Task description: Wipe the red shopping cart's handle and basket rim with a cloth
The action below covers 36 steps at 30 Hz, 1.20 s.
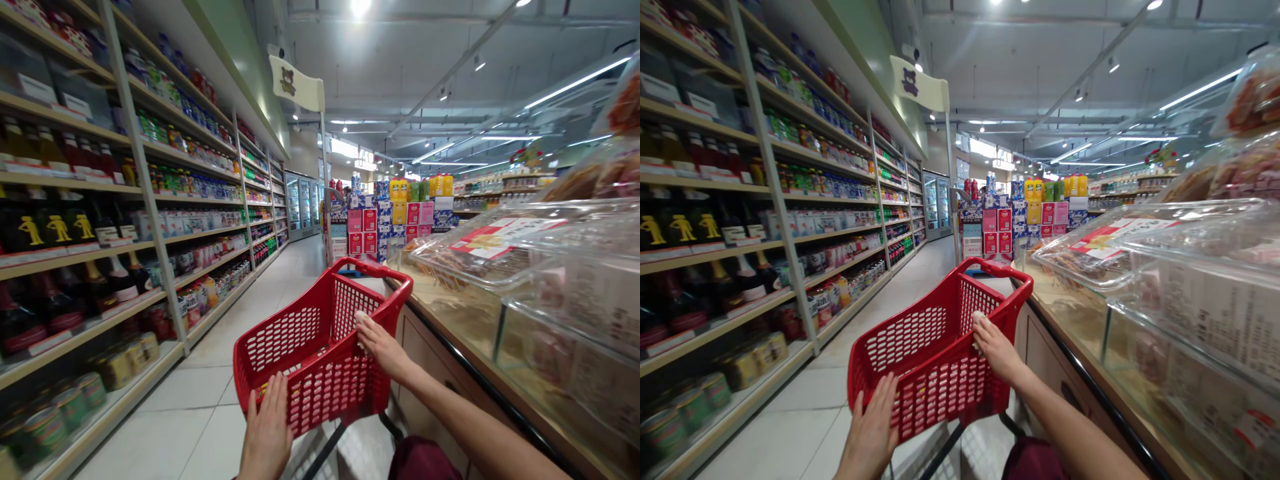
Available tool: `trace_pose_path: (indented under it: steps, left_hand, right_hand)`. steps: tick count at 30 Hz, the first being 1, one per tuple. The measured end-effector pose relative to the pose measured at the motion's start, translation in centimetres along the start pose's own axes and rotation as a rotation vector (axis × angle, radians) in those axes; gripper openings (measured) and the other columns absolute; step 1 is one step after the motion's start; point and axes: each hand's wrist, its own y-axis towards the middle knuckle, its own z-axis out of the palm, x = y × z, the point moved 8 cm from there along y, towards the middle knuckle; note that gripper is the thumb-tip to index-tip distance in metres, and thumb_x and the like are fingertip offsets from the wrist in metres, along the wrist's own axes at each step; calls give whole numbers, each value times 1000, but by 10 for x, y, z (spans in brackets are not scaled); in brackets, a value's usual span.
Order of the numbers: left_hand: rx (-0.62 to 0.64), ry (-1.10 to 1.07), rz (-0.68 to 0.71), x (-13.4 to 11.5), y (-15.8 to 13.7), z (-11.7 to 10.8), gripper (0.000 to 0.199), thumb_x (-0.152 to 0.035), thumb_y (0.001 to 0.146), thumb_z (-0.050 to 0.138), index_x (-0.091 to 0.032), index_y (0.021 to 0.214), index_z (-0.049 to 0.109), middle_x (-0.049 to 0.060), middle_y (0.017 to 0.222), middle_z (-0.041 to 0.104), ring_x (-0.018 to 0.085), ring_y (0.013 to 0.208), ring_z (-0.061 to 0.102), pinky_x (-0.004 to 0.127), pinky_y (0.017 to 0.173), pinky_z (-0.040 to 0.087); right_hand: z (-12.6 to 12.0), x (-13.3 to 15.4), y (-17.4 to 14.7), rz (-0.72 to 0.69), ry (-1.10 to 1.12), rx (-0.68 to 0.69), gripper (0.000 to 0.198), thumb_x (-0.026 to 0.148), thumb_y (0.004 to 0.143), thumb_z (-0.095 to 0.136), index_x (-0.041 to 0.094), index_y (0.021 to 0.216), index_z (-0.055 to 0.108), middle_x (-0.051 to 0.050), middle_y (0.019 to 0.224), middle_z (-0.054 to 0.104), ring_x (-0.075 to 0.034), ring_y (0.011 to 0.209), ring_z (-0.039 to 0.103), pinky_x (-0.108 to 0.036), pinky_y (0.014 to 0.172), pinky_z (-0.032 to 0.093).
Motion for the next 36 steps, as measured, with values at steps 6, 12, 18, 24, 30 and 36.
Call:
trace_pose_path:
  steps: [6, 12, 18, 24, 30, 36]
  left_hand:
    - [2, 11, -6, -11, 1, 7, 67, -16, 65, 36, -9, 131, 28, 7, 140, 23, 21, 130, 18, 43, 107, 7]
    - [80, -82, 11, -37, 14, 13, 71, -22, 64, 37, -8, 132, 22, 8, 141, 19, 21, 130, 15, 42, 106, 10]
    - [174, -107, 10, -20, 18, 16, 70, -21, 63, 35, -8, 131, 25, 9, 139, 26, 20, 129, 19, 47, 106, 6]
    - [211, -130, 108, -41, 12, 18, 70, -26, 63, 39, -5, 130, 28, 12, 138, 30, 23, 129, 19, 46, 106, 2]
    - [196, -186, 253, -64, 17, 9, 69, -23, 65, 36, -12, 132, 24, 7, 139, 28, 20, 129, 20, 46, 107, 2]
    - [245, -94, 92, -37, 30, 20, 70, -25, 64, 37, -6, 131, 25, 12, 140, 23, 24, 130, 14, 48, 106, 6]
  right_hand:
    - [10, 3, 9, 162, 100, -23, 37, 11, 86, 33, 14, 118, 51, -11, 129, 43, -19, 125, 28, -42, 99, 35]
    - [28, 78, 12, -31, 234, 40, 35, 15, 87, 35, 15, 118, 50, -8, 128, 44, -18, 125, 29, -37, 99, 35]
    - [24, 54, 11, 121, 169, 36, 36, 9, 84, 36, 11, 115, 53, -14, 127, 45, -22, 123, 33, -42, 96, 38]
    - [40, 105, -25, 48, 304, 89, 37, 13, 83, 38, 16, 117, 52, -10, 124, 48, -21, 121, 35, -41, 97, 37]
    - [8, 55, -29, 345, 411, -140, 46, 8, 81, 35, 15, 127, 40, -12, 133, 37, -21, 124, 31, -44, 98, 34]
    - [7, 91, -25, 257, 533, -151, 46, 8, 82, 36, 19, 125, 42, -10, 134, 36, -21, 126, 27, -45, 98, 33]
